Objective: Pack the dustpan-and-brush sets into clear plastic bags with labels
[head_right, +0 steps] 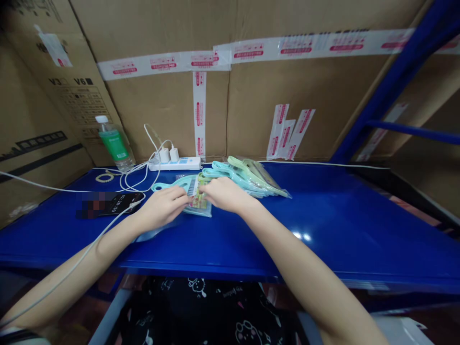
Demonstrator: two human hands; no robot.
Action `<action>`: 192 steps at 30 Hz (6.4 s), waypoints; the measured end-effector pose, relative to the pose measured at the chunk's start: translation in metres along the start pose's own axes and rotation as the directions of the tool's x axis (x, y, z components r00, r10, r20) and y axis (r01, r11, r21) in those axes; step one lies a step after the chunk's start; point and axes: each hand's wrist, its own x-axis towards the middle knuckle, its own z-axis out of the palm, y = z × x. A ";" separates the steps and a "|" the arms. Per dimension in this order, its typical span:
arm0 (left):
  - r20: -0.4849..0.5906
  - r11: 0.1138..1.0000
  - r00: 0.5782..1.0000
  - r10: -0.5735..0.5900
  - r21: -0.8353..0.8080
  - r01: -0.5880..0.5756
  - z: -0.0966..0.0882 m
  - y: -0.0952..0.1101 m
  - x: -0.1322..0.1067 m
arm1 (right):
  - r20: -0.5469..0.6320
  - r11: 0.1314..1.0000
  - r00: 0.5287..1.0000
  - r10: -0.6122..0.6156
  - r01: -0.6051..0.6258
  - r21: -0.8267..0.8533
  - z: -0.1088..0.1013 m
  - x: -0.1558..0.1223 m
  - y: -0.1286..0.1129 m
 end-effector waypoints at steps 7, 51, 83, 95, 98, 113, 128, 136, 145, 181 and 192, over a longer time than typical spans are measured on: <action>0.017 0.999 0.999 0.034 -0.015 -0.033 0.004 -0.001 -0.001 | -0.037 0.997 0.999 0.031 -0.034 -0.070 -0.001 -0.001 0.008; -0.005 0.994 1.000 -0.003 -0.113 0.002 0.003 -0.004 -0.002 | -0.155 0.994 0.987 -0.034 0.050 0.099 0.002 -0.001 0.010; 0.175 0.999 0.985 0.000 -0.038 0.007 0.003 0.002 0.000 | -0.035 0.999 0.999 0.014 -0.016 -0.050 0.027 0.008 0.007; 0.158 0.999 0.986 0.044 -0.013 -0.043 0.007 0.002 0.000 | 0.042 0.970 0.975 0.217 -0.211 -0.118 0.026 0.009 0.004; 0.133 0.998 0.990 0.055 -0.019 -0.053 0.008 0.002 0.000 | 0.014 0.971 0.977 0.214 -0.211 -0.115 0.028 0.010 0.005; 0.090 0.944 0.989 0.117 -0.319 -0.083 -0.001 0.015 0.002 | 0.003 0.952 0.954 0.298 -0.297 -0.073 0.035 0.016 0.024; 0.272 0.837 0.795 -0.543 0.246 0.488 -0.004 -0.008 0.002 | -0.006 0.948 0.950 0.313 -0.313 -0.052 0.033 0.011 0.044; 0.363 0.839 0.770 -0.524 0.067 0.540 -0.008 -0.009 0.001 | -0.039 0.974 0.982 0.186 -0.178 0.142 0.027 0.006 0.016; 0.373 0.787 0.924 -0.088 -0.543 0.294 -0.014 0.004 0.004 | 0.032 0.979 0.979 0.202 -0.203 0.019 0.021 0.003 0.011; 0.391 0.933 0.910 -0.136 -0.258 0.250 -0.005 0.001 0.002 | 0.132 0.854 0.953 0.271 -0.302 0.425 0.014 0.003 0.034; 0.378 0.939 0.919 -0.113 -0.263 0.224 -0.004 0.001 0.001 | 0.415 0.358 0.898 0.147 -0.439 0.824 0.018 -0.005 0.057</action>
